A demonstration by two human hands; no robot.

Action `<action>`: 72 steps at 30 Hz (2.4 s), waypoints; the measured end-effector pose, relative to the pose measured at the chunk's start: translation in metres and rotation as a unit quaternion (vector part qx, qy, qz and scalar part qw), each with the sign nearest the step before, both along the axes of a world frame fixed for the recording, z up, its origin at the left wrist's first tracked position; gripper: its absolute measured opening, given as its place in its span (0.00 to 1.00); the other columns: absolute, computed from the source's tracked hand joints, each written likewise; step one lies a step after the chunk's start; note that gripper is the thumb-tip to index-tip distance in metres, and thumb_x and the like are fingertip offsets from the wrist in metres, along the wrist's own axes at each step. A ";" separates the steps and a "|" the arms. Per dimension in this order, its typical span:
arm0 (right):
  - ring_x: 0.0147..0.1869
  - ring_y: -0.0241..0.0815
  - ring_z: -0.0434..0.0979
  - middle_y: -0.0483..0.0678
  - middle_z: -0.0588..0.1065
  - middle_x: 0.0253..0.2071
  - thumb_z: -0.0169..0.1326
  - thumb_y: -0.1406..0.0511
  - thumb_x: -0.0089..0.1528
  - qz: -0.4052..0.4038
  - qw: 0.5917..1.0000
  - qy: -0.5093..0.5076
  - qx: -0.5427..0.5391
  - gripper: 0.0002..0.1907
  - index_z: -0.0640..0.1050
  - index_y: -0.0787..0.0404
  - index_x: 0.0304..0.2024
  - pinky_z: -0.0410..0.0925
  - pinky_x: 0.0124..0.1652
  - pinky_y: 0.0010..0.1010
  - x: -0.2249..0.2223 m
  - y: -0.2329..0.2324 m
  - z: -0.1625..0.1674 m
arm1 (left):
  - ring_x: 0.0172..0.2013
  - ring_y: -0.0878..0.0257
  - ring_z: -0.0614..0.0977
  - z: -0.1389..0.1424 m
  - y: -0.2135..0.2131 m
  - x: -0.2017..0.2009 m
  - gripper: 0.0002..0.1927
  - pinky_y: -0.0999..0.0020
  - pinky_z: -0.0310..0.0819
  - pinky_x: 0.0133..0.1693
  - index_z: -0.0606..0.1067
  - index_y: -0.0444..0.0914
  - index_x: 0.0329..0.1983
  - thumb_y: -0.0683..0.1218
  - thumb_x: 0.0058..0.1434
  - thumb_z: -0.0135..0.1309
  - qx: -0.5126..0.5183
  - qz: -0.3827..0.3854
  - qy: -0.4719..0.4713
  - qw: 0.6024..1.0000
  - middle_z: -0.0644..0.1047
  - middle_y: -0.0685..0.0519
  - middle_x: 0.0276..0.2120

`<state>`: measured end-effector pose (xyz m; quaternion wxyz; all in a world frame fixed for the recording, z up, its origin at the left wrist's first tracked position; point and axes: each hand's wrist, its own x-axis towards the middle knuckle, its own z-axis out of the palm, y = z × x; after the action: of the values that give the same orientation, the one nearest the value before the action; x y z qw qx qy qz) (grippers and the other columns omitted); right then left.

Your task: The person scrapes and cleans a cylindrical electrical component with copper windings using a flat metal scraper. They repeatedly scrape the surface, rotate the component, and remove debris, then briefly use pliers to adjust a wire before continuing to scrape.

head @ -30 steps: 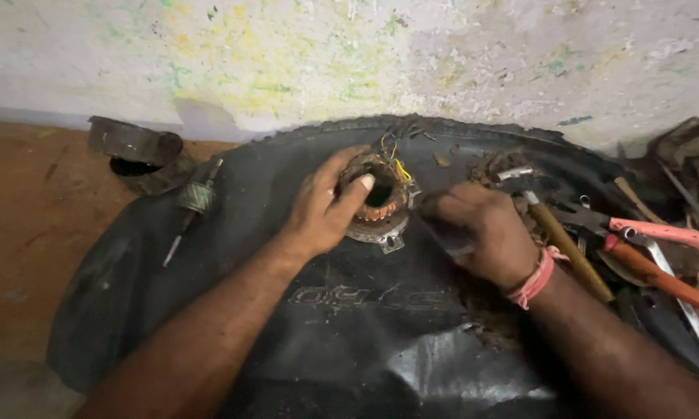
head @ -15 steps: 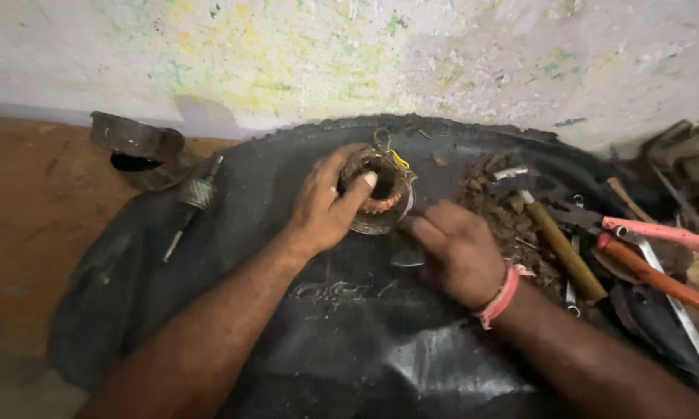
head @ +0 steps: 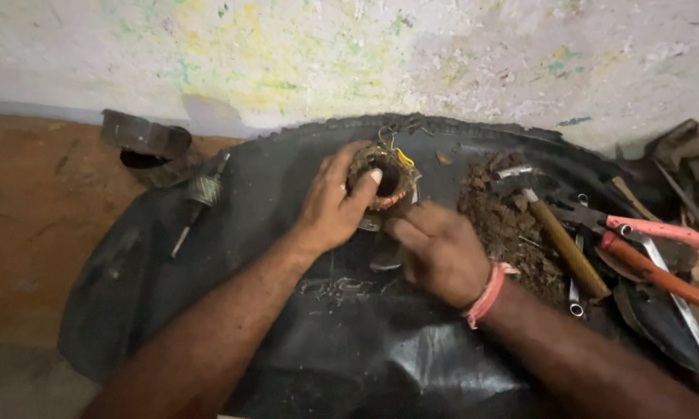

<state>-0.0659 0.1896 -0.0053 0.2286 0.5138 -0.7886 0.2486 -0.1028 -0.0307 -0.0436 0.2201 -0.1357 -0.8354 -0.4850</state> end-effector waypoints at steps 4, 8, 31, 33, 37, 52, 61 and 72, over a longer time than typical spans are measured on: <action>0.40 0.54 0.74 0.50 0.73 0.35 0.57 0.73 0.44 -0.040 0.998 -0.026 -0.046 0.24 0.78 0.59 0.44 0.68 0.39 0.42 -0.011 0.015 0.005 | 0.59 0.45 0.76 0.000 -0.001 0.003 0.26 0.53 0.69 0.61 0.69 0.36 0.65 0.52 0.67 0.53 -0.003 0.002 0.010 1.000 0.76 0.39 0.57; 0.37 0.55 0.73 0.52 0.71 0.33 0.58 0.74 0.42 -0.059 0.998 0.002 -0.006 0.25 0.79 0.61 0.44 0.67 0.36 0.43 -0.009 0.012 0.007 | 0.59 0.45 0.75 0.000 -0.002 0.000 0.26 0.53 0.68 0.61 0.69 0.36 0.65 0.52 0.68 0.53 -0.004 -0.010 0.010 1.000 0.75 0.38 0.57; 0.30 0.36 0.76 0.51 0.81 0.37 0.59 0.73 0.57 -0.010 0.973 -0.185 -0.137 0.09 0.83 0.66 0.40 0.69 0.32 0.26 -0.006 0.008 0.006 | 0.39 0.55 0.87 0.026 -0.046 0.006 0.13 0.62 0.81 0.43 0.80 0.34 0.45 0.43 0.58 0.59 -0.017 0.078 -0.008 0.997 0.84 0.45 0.38; 0.33 0.37 0.79 0.50 0.82 0.35 0.58 0.73 0.61 -0.007 0.949 -0.256 -0.185 0.06 0.83 0.65 0.40 0.71 0.34 0.27 -0.006 0.008 0.001 | 0.34 0.57 0.85 0.032 -0.045 0.012 0.11 0.63 0.79 0.38 0.79 0.34 0.44 0.44 0.61 0.58 0.005 0.052 0.047 0.998 0.83 0.46 0.34; 0.38 0.41 0.83 0.53 0.82 0.39 0.53 0.70 0.65 0.060 0.848 -0.435 -0.295 0.09 0.79 0.67 0.47 0.75 0.40 0.31 -0.002 0.015 -0.007 | 0.30 0.62 0.82 0.045 -0.035 0.034 0.13 0.68 0.79 0.33 0.75 0.35 0.44 0.51 0.67 0.58 -0.014 -0.112 0.232 0.966 0.79 0.51 0.34; 0.24 0.46 0.75 0.54 0.76 0.25 0.66 0.68 0.53 -0.054 0.982 -0.182 0.013 0.10 0.81 0.63 0.36 0.65 0.27 0.33 0.005 0.032 0.057 | 0.30 0.58 0.80 0.051 -0.014 0.047 0.13 0.61 0.76 0.31 0.74 0.37 0.38 0.51 0.70 0.56 -0.203 -0.149 0.233 0.939 0.75 0.51 0.31; 0.33 0.54 0.76 0.53 0.74 0.29 0.56 0.73 0.45 -0.004 0.993 -0.073 0.095 0.30 0.76 0.63 0.53 0.69 0.32 0.41 -0.003 0.042 0.051 | 0.33 0.60 0.85 0.053 -0.060 0.017 0.18 0.65 0.81 0.34 0.74 0.38 0.54 0.51 0.65 0.55 0.029 0.184 -0.045 0.982 0.81 0.50 0.36; 0.35 0.52 0.77 0.52 0.75 0.36 0.56 0.72 0.46 -0.007 0.993 -0.007 0.118 0.31 0.77 0.59 0.55 0.70 0.35 0.42 -0.012 0.045 0.019 | 0.44 0.56 0.85 0.041 -0.040 0.016 0.36 0.61 0.80 0.45 0.72 0.32 0.62 0.60 0.58 0.63 0.008 -0.001 -0.134 0.991 0.83 0.42 0.45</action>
<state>-0.0779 0.2350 0.0134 0.1621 0.5298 -0.8178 0.1557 -0.0867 -0.0706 -0.0022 0.1066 -0.0680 -0.8536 -0.5054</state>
